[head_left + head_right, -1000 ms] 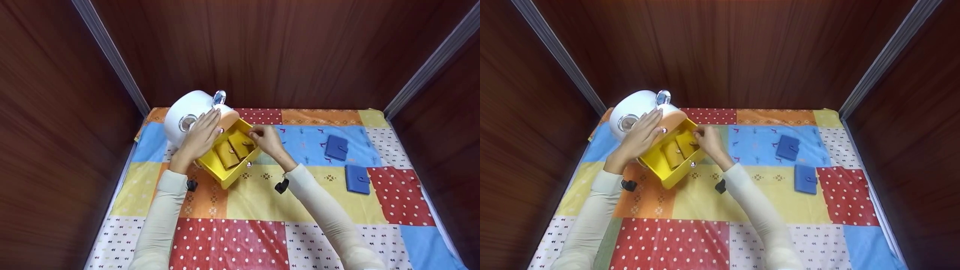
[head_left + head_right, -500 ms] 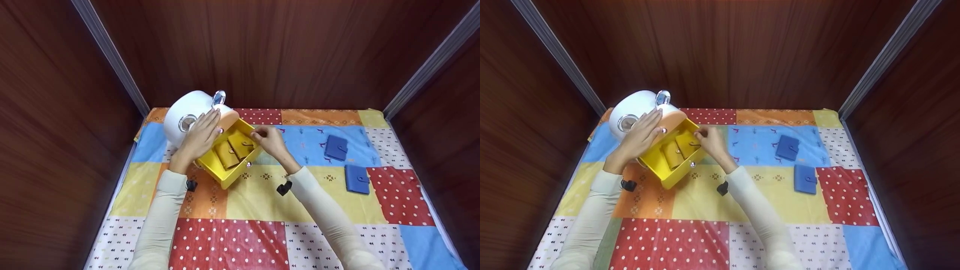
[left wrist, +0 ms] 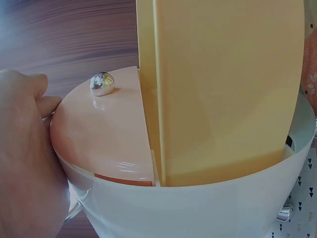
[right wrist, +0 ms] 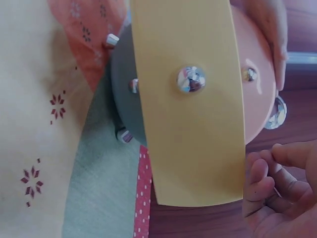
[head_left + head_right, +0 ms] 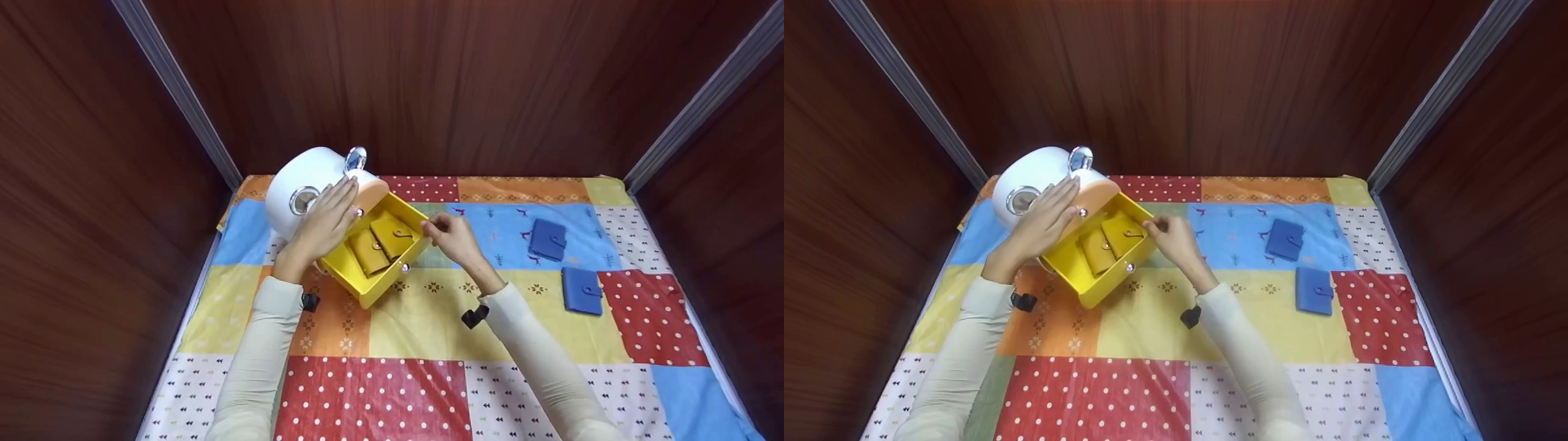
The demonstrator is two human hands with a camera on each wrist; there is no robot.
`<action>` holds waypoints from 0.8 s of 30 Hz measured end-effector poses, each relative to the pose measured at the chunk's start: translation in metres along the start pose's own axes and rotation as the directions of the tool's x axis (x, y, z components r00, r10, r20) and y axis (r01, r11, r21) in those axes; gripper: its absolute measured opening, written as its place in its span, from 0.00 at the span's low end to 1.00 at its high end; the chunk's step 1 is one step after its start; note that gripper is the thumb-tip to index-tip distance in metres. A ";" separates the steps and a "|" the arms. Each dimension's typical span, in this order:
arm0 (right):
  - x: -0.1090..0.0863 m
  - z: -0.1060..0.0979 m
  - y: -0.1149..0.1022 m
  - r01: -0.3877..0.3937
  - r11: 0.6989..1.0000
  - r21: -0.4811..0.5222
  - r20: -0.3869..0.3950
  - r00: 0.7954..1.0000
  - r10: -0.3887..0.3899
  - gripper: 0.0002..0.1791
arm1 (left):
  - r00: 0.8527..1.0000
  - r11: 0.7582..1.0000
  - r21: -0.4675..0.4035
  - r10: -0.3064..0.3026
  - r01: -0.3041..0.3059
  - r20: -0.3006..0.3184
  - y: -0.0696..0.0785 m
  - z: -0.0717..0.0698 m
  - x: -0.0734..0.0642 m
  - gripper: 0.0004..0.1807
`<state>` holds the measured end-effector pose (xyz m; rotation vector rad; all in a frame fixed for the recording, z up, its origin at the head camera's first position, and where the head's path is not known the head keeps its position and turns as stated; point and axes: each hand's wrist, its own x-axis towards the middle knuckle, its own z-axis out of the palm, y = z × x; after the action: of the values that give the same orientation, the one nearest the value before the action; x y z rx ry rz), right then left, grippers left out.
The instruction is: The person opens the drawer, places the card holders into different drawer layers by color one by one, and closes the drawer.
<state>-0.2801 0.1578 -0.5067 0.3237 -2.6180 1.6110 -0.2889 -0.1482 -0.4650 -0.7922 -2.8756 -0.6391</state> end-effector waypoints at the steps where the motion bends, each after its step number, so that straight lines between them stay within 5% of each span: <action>1: -0.001 0.000 0.002 -0.002 1.000 -0.002 0.004 1.000 0.002 0.13 | 1.000 1.000 -0.005 0.000 0.000 -0.001 0.000 0.000 0.000 0.32; 24: -0.036 0.013 0.031 0.008 0.999 -0.047 0.274 0.962 0.005 0.15 | 1.000 1.000 -0.026 -0.003 0.003 0.021 0.002 -0.003 0.000 0.33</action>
<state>-0.2509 0.1656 -0.5454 0.5858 -2.8474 1.6047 -0.2882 -0.1477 -0.4614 -0.8030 -2.8931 -0.6747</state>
